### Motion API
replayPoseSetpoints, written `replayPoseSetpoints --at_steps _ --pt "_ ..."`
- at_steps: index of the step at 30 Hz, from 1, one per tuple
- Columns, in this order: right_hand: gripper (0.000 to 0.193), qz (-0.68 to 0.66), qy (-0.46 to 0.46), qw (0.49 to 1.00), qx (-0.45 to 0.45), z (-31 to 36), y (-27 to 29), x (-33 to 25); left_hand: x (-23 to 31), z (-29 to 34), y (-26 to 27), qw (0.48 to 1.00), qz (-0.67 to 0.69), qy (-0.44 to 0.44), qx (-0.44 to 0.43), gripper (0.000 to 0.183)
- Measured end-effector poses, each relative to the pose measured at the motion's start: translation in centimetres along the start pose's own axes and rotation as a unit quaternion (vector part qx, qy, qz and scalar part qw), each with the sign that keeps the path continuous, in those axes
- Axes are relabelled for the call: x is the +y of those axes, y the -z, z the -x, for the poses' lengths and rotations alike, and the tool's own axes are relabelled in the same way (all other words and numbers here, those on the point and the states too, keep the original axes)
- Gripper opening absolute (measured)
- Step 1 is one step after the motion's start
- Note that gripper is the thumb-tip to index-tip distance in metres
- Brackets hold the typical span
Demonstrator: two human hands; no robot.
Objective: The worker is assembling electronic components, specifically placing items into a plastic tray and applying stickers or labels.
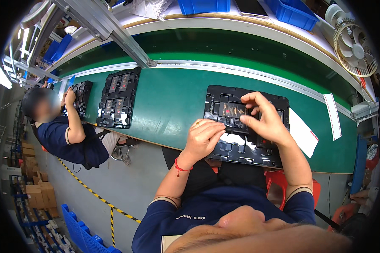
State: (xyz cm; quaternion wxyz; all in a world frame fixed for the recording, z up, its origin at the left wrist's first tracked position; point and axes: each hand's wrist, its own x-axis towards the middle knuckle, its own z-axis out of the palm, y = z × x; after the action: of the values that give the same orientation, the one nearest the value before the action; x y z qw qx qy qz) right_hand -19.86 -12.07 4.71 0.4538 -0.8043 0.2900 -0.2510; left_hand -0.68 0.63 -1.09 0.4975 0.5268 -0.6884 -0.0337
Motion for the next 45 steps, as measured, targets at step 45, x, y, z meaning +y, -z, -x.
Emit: replayPoseSetpoints --at_steps 45 --pt "0.033 -0.192 -0.128 0.956 -0.178 -3.4 -2.1 0.8 0.0 0.0 -0.9 0.998 0.000 0.030 0.048 0.013"
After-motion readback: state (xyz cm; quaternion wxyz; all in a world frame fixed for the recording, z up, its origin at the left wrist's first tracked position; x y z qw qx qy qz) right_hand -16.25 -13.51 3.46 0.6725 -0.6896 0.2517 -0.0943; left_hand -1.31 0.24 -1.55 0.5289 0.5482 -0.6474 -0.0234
